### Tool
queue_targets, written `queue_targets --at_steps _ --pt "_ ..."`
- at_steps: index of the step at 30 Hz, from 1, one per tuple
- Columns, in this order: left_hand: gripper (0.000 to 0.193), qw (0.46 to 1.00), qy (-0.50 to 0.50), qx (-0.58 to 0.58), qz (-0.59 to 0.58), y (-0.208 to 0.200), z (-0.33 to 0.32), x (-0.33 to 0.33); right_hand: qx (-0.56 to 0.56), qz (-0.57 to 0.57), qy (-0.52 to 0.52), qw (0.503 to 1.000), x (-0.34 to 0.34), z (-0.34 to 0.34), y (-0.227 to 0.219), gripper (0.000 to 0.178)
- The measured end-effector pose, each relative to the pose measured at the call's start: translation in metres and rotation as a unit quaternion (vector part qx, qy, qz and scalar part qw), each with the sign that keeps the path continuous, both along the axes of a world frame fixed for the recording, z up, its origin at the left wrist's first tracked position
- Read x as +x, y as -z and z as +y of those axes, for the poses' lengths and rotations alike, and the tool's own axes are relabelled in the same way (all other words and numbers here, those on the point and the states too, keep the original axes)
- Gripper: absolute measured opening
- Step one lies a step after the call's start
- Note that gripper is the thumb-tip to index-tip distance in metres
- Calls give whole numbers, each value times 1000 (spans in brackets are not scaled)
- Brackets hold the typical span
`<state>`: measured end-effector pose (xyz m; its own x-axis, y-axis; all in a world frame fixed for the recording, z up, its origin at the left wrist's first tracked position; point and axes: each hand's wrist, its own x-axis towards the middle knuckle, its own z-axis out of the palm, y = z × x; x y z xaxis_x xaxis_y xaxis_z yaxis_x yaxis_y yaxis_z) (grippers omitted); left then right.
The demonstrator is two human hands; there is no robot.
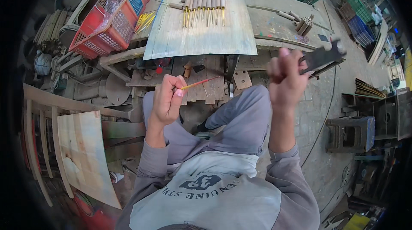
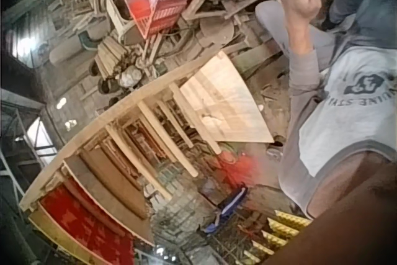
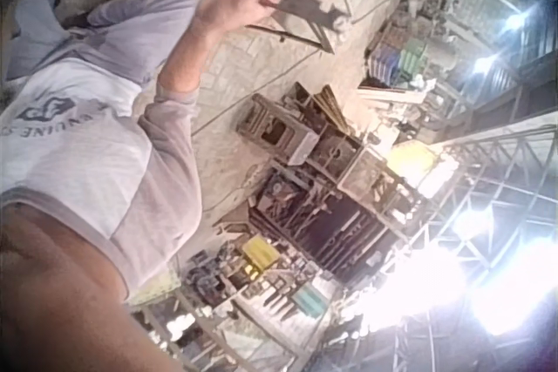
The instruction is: The person inserts thin colored sticks into small cylindrical wooden pieces and then uses a chisel to trim the protruding ends flush with the cylinder. The person repeats this process for multiple items, placing the finished pieces on a nearby workbench.
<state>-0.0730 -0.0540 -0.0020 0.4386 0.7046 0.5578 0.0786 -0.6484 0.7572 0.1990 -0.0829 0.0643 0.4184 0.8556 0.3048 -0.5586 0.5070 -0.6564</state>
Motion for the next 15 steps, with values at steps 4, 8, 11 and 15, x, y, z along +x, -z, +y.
queue_targets --at_steps 4,8,11,15 --pt "7 1000 12 -1 4 -5 2 -4 -24 -667 207 715 -39 -10 29 42" --pt "8 1000 -1 -6 -10 4 10 -14 -50 -282 286 914 -24 -2 22 37" --pt "7 998 24 -37 -33 6 19 -17 -127 -296 276 906 0 18 15 37" --pt "6 994 43 -70 -66 6 31 -17 -283 -502 246 779 69 90 54 33"
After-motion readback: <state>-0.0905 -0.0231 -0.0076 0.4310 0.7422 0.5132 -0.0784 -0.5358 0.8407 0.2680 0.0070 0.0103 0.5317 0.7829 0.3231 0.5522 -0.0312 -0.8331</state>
